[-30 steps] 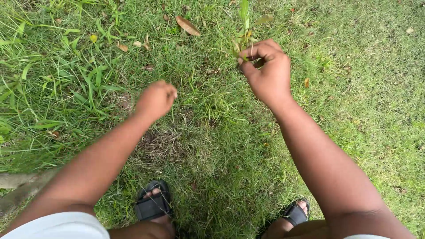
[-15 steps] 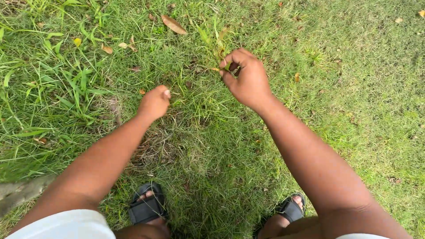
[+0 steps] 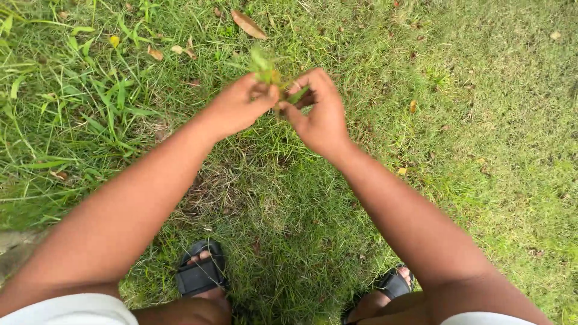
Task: Pulling small weeds and grass from a lawn by hand
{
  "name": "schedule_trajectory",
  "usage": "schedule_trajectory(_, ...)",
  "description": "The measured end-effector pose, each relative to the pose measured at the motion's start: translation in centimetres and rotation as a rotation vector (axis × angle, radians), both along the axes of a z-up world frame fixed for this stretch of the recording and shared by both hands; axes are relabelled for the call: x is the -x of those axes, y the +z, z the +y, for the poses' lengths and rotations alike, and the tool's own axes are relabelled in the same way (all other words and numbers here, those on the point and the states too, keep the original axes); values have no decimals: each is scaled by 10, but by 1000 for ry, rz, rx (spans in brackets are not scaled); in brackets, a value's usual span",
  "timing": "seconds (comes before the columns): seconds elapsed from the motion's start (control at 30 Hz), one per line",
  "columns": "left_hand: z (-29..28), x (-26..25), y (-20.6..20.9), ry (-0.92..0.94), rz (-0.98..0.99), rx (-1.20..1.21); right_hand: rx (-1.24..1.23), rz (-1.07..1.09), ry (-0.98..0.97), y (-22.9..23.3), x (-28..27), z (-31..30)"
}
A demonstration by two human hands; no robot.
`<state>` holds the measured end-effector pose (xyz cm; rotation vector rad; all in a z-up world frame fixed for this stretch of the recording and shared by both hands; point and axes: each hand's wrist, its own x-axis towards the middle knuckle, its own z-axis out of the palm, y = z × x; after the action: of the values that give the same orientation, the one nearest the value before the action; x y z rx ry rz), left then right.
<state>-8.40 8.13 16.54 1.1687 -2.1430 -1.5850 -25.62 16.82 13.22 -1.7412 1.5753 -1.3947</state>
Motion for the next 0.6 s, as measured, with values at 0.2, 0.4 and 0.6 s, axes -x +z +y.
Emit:
schedule_trajectory(0.2,-17,2,3,269,-15,-232,-88,-134,86,-13,-26,-14)
schedule_trajectory(0.4,-31,-38,5,554,-63,-309,-135,-58,263,-55,-20,-16)
schedule_trajectory(0.6,-72,-89,-3,982,161,-256,-724,353,196,-83,-43,6)
